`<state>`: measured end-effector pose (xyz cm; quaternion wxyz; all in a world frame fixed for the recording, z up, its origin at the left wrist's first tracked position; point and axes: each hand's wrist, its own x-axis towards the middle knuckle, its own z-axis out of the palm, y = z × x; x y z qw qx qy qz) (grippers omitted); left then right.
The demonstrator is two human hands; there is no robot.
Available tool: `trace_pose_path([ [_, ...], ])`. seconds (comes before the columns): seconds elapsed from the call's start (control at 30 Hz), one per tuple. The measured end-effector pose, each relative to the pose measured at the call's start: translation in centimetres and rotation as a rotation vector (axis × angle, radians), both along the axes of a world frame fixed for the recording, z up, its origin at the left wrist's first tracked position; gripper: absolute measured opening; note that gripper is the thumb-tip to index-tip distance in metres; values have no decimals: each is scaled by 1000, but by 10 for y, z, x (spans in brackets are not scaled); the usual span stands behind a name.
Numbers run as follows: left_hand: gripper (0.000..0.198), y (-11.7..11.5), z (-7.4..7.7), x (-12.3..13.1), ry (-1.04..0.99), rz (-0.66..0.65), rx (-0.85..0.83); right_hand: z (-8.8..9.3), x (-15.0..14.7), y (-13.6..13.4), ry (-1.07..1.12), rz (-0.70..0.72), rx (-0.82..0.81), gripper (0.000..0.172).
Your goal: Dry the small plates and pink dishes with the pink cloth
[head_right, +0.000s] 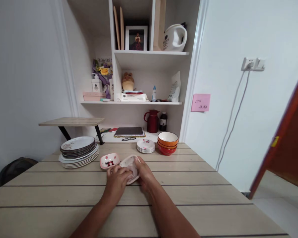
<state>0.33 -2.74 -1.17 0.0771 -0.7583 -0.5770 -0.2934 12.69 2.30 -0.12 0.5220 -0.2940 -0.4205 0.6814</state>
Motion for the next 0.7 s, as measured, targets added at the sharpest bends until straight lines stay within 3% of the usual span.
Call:
trace_pose_path([
  [0.13, 26, -6, 4, 1, 134, 140, 85, 7, 2, -9, -106, 11, 103, 45],
  [0.3, 25, -7, 7, 0, 158, 326, 160, 7, -5, -16, -125, 82, 103, 46],
  [0.53, 19, 1, -3, 7, -2, 222, 44, -8, -11, -2, -98, -122, 240, 41],
  [0.63, 28, 3, -8, 5, -237, 52, 0, -10, -13, 1, -106, -167, 303, 40],
  [0.7, 31, 4, -11, 3, -506, -79, -41, -8, -14, 3, -102, -207, 298, 40],
])
